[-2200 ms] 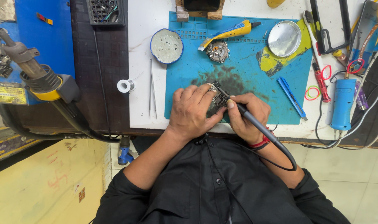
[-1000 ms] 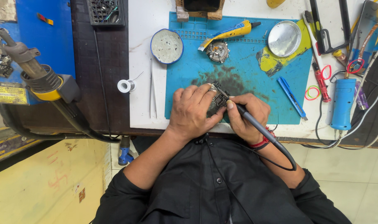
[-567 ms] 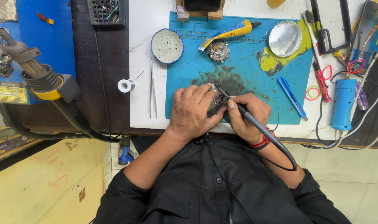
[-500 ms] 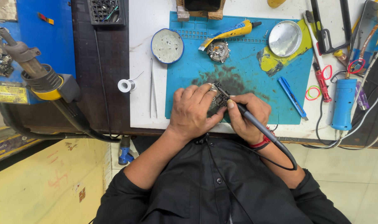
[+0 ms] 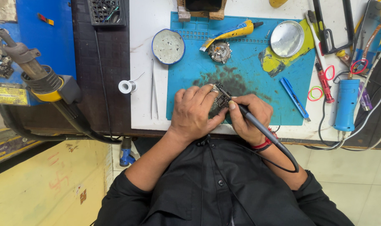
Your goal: The person uses a soldering iron and solder wire to apply solder to multiple points on a small circuit board. They hold the board with one hand and feed solder with the other while heating each joint. The board is rotated and repositioned as needed to access different areas.
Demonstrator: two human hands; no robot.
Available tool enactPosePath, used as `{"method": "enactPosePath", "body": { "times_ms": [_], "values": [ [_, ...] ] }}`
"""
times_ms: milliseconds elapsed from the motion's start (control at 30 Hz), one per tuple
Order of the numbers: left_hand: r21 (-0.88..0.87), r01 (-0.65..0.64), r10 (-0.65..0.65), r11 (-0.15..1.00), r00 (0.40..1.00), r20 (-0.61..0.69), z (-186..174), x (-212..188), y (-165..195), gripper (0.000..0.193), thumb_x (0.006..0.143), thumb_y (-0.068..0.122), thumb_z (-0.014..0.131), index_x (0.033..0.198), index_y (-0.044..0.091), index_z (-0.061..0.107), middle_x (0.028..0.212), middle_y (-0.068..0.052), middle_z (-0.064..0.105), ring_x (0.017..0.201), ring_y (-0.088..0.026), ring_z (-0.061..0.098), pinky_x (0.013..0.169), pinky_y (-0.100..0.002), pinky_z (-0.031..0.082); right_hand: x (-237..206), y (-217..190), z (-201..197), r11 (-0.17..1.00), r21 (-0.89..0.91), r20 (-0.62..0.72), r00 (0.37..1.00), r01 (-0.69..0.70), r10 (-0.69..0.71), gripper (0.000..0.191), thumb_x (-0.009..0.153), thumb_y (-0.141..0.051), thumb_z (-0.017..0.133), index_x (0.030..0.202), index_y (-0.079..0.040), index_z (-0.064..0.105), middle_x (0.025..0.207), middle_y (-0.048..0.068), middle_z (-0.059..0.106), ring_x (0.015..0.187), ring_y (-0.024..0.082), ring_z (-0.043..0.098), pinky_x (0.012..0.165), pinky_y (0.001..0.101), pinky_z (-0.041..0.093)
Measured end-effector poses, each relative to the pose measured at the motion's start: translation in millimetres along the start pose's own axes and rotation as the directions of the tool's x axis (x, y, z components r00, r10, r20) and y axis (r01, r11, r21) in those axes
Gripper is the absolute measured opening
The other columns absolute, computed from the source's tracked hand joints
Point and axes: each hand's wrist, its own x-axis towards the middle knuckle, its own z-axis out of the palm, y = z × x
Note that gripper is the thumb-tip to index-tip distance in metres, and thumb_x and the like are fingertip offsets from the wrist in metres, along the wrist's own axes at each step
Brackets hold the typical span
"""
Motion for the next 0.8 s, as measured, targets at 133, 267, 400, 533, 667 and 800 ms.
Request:
{"method": "enactPosePath", "body": {
  "times_ms": [133, 267, 400, 533, 667, 800],
  "values": [
    [0.003, -0.001, 0.001, 1.000, 1.000, -0.001, 0.3, -0.2, 0.2, 0.048, 0.083, 0.039, 0.082, 0.115, 0.005, 0.070, 0.126, -0.009, 0.067, 0.107, -0.026, 0.060, 0.093, -0.042, 0.040, 0.0, -0.5, -0.7, 1.000, 0.014, -0.002, 1.000, 0.005, -0.005, 0.008, 0.096, -0.005, 0.074, 0.099, -0.001, 0.067, 0.081, 0.011, 0.068, 0.064, 0.021, 0.064, 0.061, 0.0318, 0.047],
    [-0.004, -0.002, 0.002, 1.000, 1.000, -0.004, 0.3, 0.1, -0.2, 0.048, 0.082, 0.039, 0.082, 0.115, 0.006, 0.071, 0.126, -0.009, 0.067, 0.107, -0.026, 0.060, 0.093, -0.042, 0.040, -0.1, -0.8, -0.8, 1.000, 0.005, 0.002, 1.000, 0.001, -0.001, 0.008, 0.096, -0.005, 0.074, 0.099, -0.001, 0.067, 0.080, 0.011, 0.067, 0.064, 0.022, 0.064, 0.061, 0.0321, 0.047],
    [-0.007, -0.001, 0.001, 1.000, 1.000, -0.003, 0.4, 0.3, 0.1, 0.049, 0.082, 0.039, 0.082, 0.115, 0.006, 0.070, 0.126, -0.009, 0.067, 0.107, -0.026, 0.060, 0.093, -0.042, 0.040, -0.4, -0.5, -0.9, 1.000, 0.011, 0.007, 1.000, -0.014, 0.014, 0.008, 0.095, -0.005, 0.074, 0.098, -0.001, 0.067, 0.079, 0.010, 0.068, 0.063, 0.021, 0.064, 0.060, 0.0315, 0.047],
    [-0.008, 0.000, 0.000, 1.000, 1.000, -0.002, -0.1, 0.1, 0.1, 0.048, 0.082, 0.039, 0.082, 0.115, 0.006, 0.070, 0.126, -0.009, 0.067, 0.107, -0.026, 0.060, 0.092, -0.042, 0.040, -0.3, -0.2, -0.9, 1.000, 0.003, 0.005, 1.000, -0.001, 0.001, 0.008, 0.096, -0.005, 0.074, 0.099, -0.001, 0.067, 0.079, 0.011, 0.067, 0.064, 0.022, 0.064, 0.060, 0.0318, 0.047],
    [-0.008, 0.004, -0.004, 1.000, 1.000, 0.001, -0.3, 0.1, 0.0, 0.048, 0.082, 0.039, 0.082, 0.115, 0.006, 0.070, 0.126, -0.009, 0.067, 0.107, -0.026, 0.060, 0.092, -0.042, 0.040, -0.1, -0.5, -0.7, 1.000, 0.001, 0.003, 1.000, -0.002, 0.002, 0.008, 0.095, -0.005, 0.074, 0.098, -0.001, 0.067, 0.079, 0.011, 0.067, 0.064, 0.022, 0.064, 0.061, 0.0322, 0.047],
    [-0.011, 0.002, -0.002, 1.000, 1.000, 0.003, -0.4, 0.3, 0.1, 0.048, 0.082, 0.039, 0.082, 0.115, 0.006, 0.070, 0.126, -0.008, 0.067, 0.107, -0.026, 0.060, 0.092, -0.042, 0.040, -0.5, -0.6, -0.7, 1.000, 0.006, 0.002, 1.000, -0.003, 0.002, 0.008, 0.096, -0.005, 0.074, 0.099, -0.001, 0.067, 0.081, 0.011, 0.068, 0.065, 0.022, 0.064, 0.061, 0.0323, 0.047]
  ]
}}
